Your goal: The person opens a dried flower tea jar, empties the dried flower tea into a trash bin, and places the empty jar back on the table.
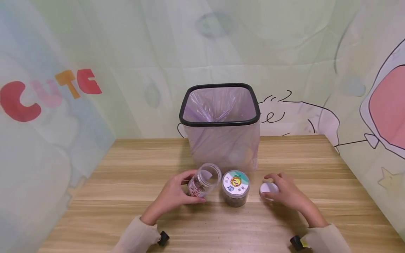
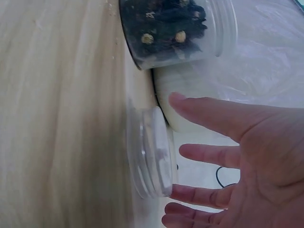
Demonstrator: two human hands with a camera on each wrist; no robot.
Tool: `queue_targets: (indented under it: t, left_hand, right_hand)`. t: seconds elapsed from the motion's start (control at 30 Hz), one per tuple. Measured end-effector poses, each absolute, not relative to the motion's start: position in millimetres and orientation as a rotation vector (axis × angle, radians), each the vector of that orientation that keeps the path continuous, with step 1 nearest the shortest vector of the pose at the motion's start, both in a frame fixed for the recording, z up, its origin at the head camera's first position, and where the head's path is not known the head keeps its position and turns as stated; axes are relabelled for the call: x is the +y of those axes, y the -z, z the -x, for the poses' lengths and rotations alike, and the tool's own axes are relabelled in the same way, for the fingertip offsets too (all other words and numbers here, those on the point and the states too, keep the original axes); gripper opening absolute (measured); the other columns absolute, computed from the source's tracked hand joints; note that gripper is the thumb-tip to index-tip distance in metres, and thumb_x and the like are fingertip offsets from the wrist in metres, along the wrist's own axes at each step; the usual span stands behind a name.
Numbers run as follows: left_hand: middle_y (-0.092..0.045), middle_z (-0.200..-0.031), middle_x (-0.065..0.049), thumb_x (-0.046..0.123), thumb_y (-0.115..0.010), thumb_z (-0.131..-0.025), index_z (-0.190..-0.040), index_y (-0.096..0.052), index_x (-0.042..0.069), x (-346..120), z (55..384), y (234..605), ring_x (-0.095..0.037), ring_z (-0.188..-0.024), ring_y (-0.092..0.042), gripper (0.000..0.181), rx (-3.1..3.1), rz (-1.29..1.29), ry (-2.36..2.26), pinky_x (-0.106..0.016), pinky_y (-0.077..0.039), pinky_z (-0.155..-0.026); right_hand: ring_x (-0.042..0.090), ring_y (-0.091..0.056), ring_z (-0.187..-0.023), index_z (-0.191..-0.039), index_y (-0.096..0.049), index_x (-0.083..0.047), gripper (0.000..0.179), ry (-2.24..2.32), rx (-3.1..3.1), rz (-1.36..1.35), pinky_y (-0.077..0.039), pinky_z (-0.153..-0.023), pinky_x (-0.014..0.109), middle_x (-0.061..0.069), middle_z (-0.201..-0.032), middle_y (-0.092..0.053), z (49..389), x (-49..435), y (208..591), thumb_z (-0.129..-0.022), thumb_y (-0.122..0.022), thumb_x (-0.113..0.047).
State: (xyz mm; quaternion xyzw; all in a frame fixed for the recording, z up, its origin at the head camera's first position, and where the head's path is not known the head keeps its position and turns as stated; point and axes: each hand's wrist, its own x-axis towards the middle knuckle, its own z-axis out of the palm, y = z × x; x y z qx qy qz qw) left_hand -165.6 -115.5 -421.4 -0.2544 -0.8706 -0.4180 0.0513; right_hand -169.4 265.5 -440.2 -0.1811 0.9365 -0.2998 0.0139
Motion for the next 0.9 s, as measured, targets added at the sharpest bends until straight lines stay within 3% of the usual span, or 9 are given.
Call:
queue_targets:
  t: [0.13, 0.27, 0.63, 0.7, 0.8, 0.9]
  left_hand:
    - [-0.071, -0.112, 0.002, 0.031, -0.098, -0.059, -0.128, -0.065, 0.021, -117.9, 166.8, 421.6, -0.013, -0.096, -0.066, 0.077, -2.652, 0.767, 1.261, -0.033, -0.055, -0.084]
    - [-0.070, -0.113, 0.005, 0.033, -0.098, -0.059, -0.128, -0.064, 0.021, -120.2, 167.3, 421.5, -0.013, -0.097, -0.066, 0.078, -2.659, 0.748, 1.253, -0.034, -0.055, -0.084]
    - [-0.070, -0.113, 0.008, 0.033, -0.097, -0.060, -0.128, -0.063, 0.023, -124.7, 165.8, 420.2, -0.014, -0.097, -0.067, 0.077, -2.636, 0.721, 1.260, -0.035, -0.055, -0.084]
    - [-0.070, -0.114, 0.007, 0.033, -0.097, -0.060, -0.128, -0.063, 0.023, -125.4, 166.0, 420.6, -0.015, -0.097, -0.067, 0.077, -2.635, 0.720, 1.257, -0.035, -0.055, -0.084]
    - [-0.070, -0.113, 0.007, 0.033, -0.097, -0.060, -0.129, -0.062, 0.023, -126.2, 166.1, 421.0, -0.016, -0.097, -0.067, 0.077, -2.633, 0.720, 1.258, -0.035, -0.055, -0.084]
    - [-0.070, -0.113, 0.006, 0.032, -0.097, -0.060, -0.129, -0.062, 0.023, -126.9, 166.0, 421.0, -0.017, -0.097, -0.068, 0.077, -2.628, 0.720, 1.273, -0.035, -0.055, -0.084]
  right_hand:
    - [0.044, -0.058, -0.102, -0.124, -0.058, 0.005, 0.055, 0.976, 2.919, 0.531, -0.052, -0.077, 0.054, 0.027, -0.113, -0.059, 170.1, 269.2, 435.0, -0.086, -0.079, -0.029]
    - [0.052, -0.056, -0.108, -0.128, -0.054, 0.007, 0.054, 1.094, 2.899, 0.491, -0.050, -0.083, 0.063, 0.033, -0.122, -0.056, 169.8, 269.4, 429.3, -0.090, -0.075, -0.025]
    - [0.053, -0.045, -0.124, -0.138, -0.044, 0.010, 0.057, 1.418, 2.872, 0.531, -0.043, -0.096, 0.064, 0.033, -0.139, -0.046, 178.5, 264.1, 408.6, -0.095, -0.069, -0.017]
    - [0.053, -0.045, -0.126, -0.139, -0.043, 0.010, 0.057, 1.471, 2.871, 0.552, -0.045, -0.099, 0.055, 0.032, -0.141, -0.045, 181.2, 263.4, 403.0, -0.095, -0.070, -0.015]
    - [0.052, -0.044, -0.128, -0.141, -0.041, 0.009, 0.059, 1.520, 2.871, 0.570, -0.048, -0.099, 0.029, 0.032, -0.143, -0.044, 184.7, 262.4, 393.2, -0.095, -0.069, -0.014]
    - [0.052, -0.044, -0.129, -0.143, -0.039, 0.009, 0.061, 1.543, 2.878, 0.557, -0.045, -0.096, 0.017, 0.031, -0.145, -0.043, 186.9, 260.8, 382.3, -0.096, -0.069, -0.015]
